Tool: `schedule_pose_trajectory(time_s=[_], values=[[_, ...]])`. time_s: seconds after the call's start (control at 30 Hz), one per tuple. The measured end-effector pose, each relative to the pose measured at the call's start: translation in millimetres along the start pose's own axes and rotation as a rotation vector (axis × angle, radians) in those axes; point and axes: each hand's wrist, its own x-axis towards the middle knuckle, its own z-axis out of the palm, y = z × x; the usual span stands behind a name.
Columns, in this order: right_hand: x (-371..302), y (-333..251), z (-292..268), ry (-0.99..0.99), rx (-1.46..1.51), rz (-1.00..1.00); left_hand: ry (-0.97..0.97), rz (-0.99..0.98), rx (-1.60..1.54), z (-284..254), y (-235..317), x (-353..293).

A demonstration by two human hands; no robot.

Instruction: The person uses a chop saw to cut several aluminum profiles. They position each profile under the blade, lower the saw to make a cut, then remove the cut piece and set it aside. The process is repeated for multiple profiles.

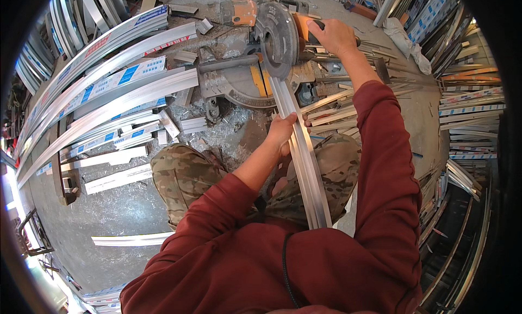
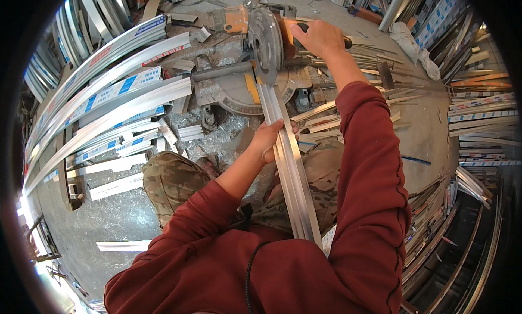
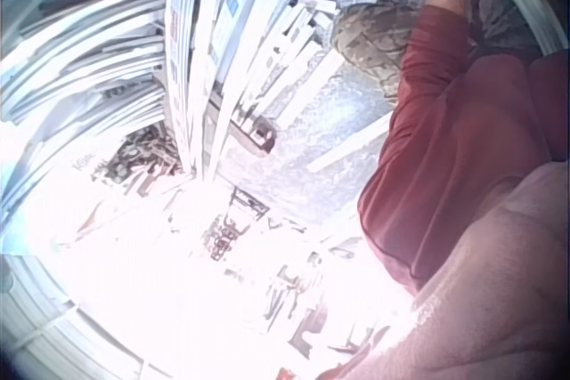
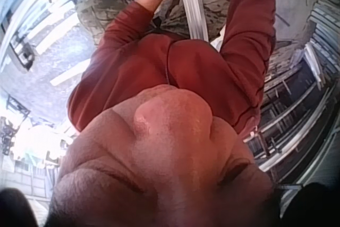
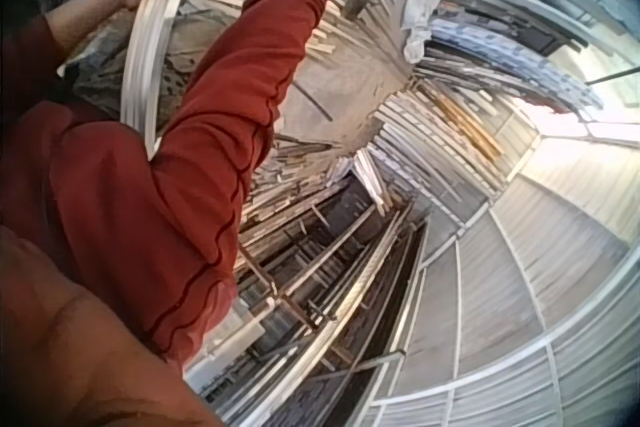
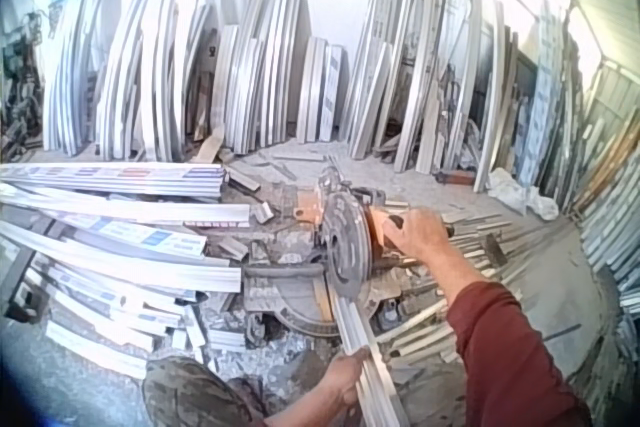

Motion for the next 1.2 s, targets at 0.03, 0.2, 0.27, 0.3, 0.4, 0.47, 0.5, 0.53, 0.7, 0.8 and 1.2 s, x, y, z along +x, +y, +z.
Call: schedule_pose_trajectory(time_s=[0.03,0.2,0.27,0.3,0.4,0.47,0.5,0.53,0.7,0.8,1.2], values=[[-0.2,-0.7,-0.2,-0.003,0.0,0.001,0.004,0.002,-0.001,0.9,0.7,-1.1],[-1.4,-3.5,-3.1,-0.031,0.001,0.015,0.024,0.018,0.027,4.0,-6.4,-8.0],[-0.2,-1.0,-2.0,-0.049,-0.006,0.015,0.035,0.055,0.025,9.2,-15.7,-16.4],[0.7,-0.4,-0.5,-0.031,0.002,0.008,0.039,0.073,0.028,11.8,-20.6,-20.7],[-2.1,1.8,4.6,0.022,0.012,-0.003,0.068,0.121,0.014,12.8,-30.1,-26.1],[-3.3,-0.7,5.7,0.064,0.002,-0.01,0.121,0.161,0.041,17.5,-30.9,-30.3],[-3.9,-1.3,5.4,0.054,0.008,-0.011,0.11,0.154,0.042,14.8,-32.1,-27.9],[-4.4,-3.3,2.3,0.045,0.014,-0.015,0.099,0.15,0.042,11.5,-32.6,-24.9],[-4.1,-1.9,0.9,0.03,-0.005,-0.01,0.067,0.138,0.056,6.5,-34.4,-18.2],[-6.7,-5.3,-3.1,0.006,0.025,-0.012,0.06,0.138,0.061,12.1,-28.8,-20.4],[-10.2,-8.5,-6.7,-0.005,0.029,-0.006,0.054,0.139,0.065,14.5,-25.6,-19.4]])
